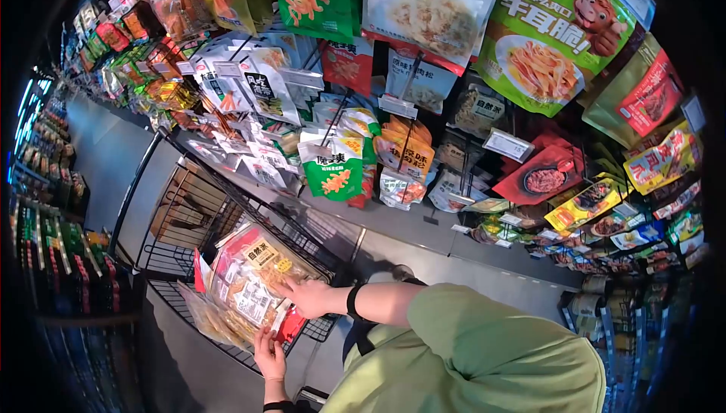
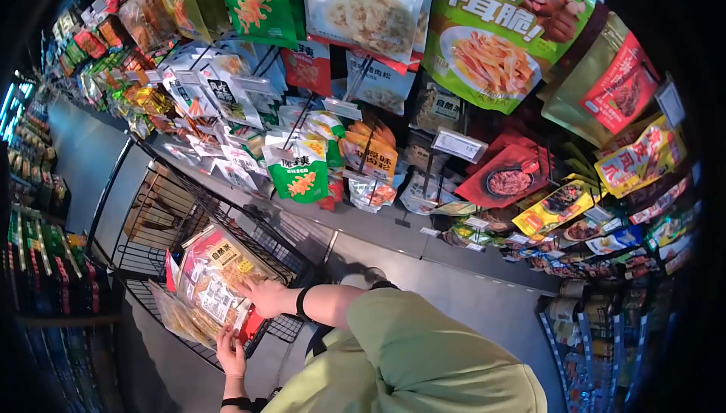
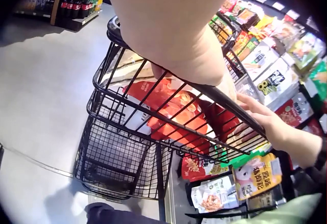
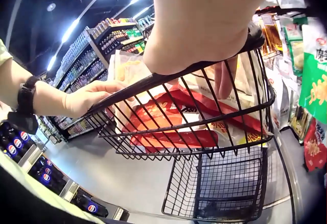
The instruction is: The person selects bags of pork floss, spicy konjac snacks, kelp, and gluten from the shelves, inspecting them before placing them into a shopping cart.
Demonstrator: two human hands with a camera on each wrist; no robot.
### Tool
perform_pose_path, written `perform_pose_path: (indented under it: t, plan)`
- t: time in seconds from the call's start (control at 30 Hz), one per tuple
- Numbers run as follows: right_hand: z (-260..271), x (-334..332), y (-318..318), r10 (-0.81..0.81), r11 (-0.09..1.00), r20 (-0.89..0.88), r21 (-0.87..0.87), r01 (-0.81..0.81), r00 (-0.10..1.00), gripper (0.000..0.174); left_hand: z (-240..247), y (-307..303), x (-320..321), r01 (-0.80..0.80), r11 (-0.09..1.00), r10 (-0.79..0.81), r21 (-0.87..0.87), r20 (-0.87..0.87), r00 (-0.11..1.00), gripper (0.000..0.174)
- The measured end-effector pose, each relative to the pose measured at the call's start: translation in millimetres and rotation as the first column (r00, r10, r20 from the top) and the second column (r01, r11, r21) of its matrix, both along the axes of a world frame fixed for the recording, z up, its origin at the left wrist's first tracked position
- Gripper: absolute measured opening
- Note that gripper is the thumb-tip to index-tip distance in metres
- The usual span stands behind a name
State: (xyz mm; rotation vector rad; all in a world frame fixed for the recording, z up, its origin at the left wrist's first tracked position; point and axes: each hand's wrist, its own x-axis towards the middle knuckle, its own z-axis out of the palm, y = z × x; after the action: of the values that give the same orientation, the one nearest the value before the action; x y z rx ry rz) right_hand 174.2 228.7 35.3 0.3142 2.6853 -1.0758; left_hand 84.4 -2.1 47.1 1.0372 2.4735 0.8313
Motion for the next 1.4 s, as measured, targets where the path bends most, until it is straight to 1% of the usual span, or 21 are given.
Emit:
perform_pose_path:
  t: [0.27, 0.37, 0.43, 0.47, 0.53, 0.6, 0.67, 0.73, 0.8, 0.87, 0.93, 0.97, 1.0, 1.07, 1.1, 1.13, 1.2, 1.23, 1.33, 1.37, 1.4]
  plan:
    - [-3, -36, 11, -0.011, 0.998, -0.055, 0.059, 0.015, 0.998, 0.079, -22, 0, -39, 0.046, 0.995, -0.041, 0.093, -0.055, 0.998, 0.025]
    - [-4, -39, 17, -0.046, 0.998, -0.070, 0.044, 0.049, 0.996, 0.068, -31, 0, -53, 0.144, 0.985, -0.124, 0.100, -0.177, 0.976, 0.026]
    - [-12, -39, 22, -0.009, 0.996, -0.250, 0.084, 0.031, 0.968, 0.049, -11, 11, -50, 0.073, 0.996, -0.073, 0.048, 0.012, 0.997, 0.027]
    - [-12, -32, 27, -0.014, 0.996, -0.254, 0.084, 0.037, 0.967, 0.049, -8, 13, -46, 0.078, 0.996, -0.078, 0.048, 0.008, 0.997, 0.027]
    - [16, -4, 51, -0.020, 0.999, -0.543, -0.035, 0.001, 0.839, 0.032, -4, 18, -46, 0.067, 0.998, -0.067, -0.004, 0.009, 0.998, 0.026]
    - [33, 28, 82, -0.095, 0.990, -0.629, 0.018, 0.137, 0.772, 0.022, -6, 20, -51, 0.147, 0.988, -0.150, -0.035, -0.083, 0.985, 0.028]
    - [34, 65, 121, -0.269, 0.933, -0.667, -0.003, 0.359, 0.694, 0.024, 2, 27, -50, 0.173, 0.984, -0.176, -0.035, -0.294, 0.940, 0.028]
    - [29, 107, 166, -0.423, 0.812, -0.639, 0.046, 0.581, 0.642, 0.026, 24, 56, -41, 0.133, 0.990, -0.114, 0.046, -0.289, 0.950, 0.027]
    - [20, 141, 209, -0.538, 0.630, -0.650, 0.112, 0.768, 0.536, 0.027, 45, 93, -38, 0.033, 0.995, -0.033, 0.093, 0.003, 0.999, 0.025]
    - [-7, 171, 257, -0.701, 0.473, -0.533, 0.151, 0.868, 0.474, 0.030, 53, 142, -34, 0.121, 0.985, -0.126, 0.120, 0.035, 0.991, 0.022]
    - [-42, 190, 293, -0.754, 0.332, -0.523, 0.219, 0.917, 0.398, 0.035, 61, 198, -23, 0.224, 0.962, -0.241, 0.158, 0.096, 0.966, 0.020]
    - [-64, 199, 313, -0.745, 0.383, -0.441, 0.330, 0.863, 0.500, 0.042, 63, 227, -15, 0.256, 0.945, -0.287, 0.203, 0.146, 0.947, 0.019]
    - [-71, 198, 324, -0.740, 0.392, -0.441, 0.331, 0.858, 0.508, 0.042, 64, 256, -6, 0.297, 0.934, -0.333, 0.197, 0.185, 0.924, 0.019]
    - [-80, 192, 339, -0.814, 0.321, -0.390, 0.318, 0.892, 0.432, 0.047, 51, 304, 6, 0.385, 0.910, -0.414, 0.156, 0.267, 0.870, 0.020]
    - [-83, 190, 346, -0.816, 0.328, -0.383, 0.309, 0.893, 0.432, 0.054, 42, 327, 14, 0.484, 0.852, -0.507, 0.199, 0.091, 0.857, 0.022]
    - [-85, 188, 352, -0.805, 0.348, -0.383, 0.312, 0.884, 0.452, 0.054, 39, 346, 22, 0.506, 0.853, -0.522, 0.126, 0.180, 0.834, 0.024]
    - [-89, 181, 363, -0.901, 0.273, -0.274, 0.246, 0.930, 0.337, 0.059, 19, 375, 35, 0.518, 0.852, -0.521, 0.077, 0.226, 0.823, 0.024]
    - [-90, 179, 368, -0.907, 0.236, -0.295, 0.234, 0.943, 0.301, 0.050, 10, 386, 42, 0.537, 0.841, -0.535, 0.075, 0.268, 0.801, 0.024]
    - [-103, 183, 384, -0.892, 0.319, -0.191, 0.377, 0.870, 0.410, 0.036, -10, 404, 63, 0.538, 0.837, -0.539, 0.097, 0.308, 0.784, 0.024]
    - [-114, 186, 384, -0.822, 0.323, -0.335, 0.390, 0.862, 0.460, 0.022, -14, 406, 69, 0.546, 0.829, -0.555, 0.119, 0.294, 0.778, 0.024]
    - [-122, 190, 385, -0.819, 0.335, -0.330, 0.390, 0.858, 0.469, 0.022, -15, 407, 74, 0.537, 0.836, -0.544, 0.115, 0.298, 0.784, 0.024]
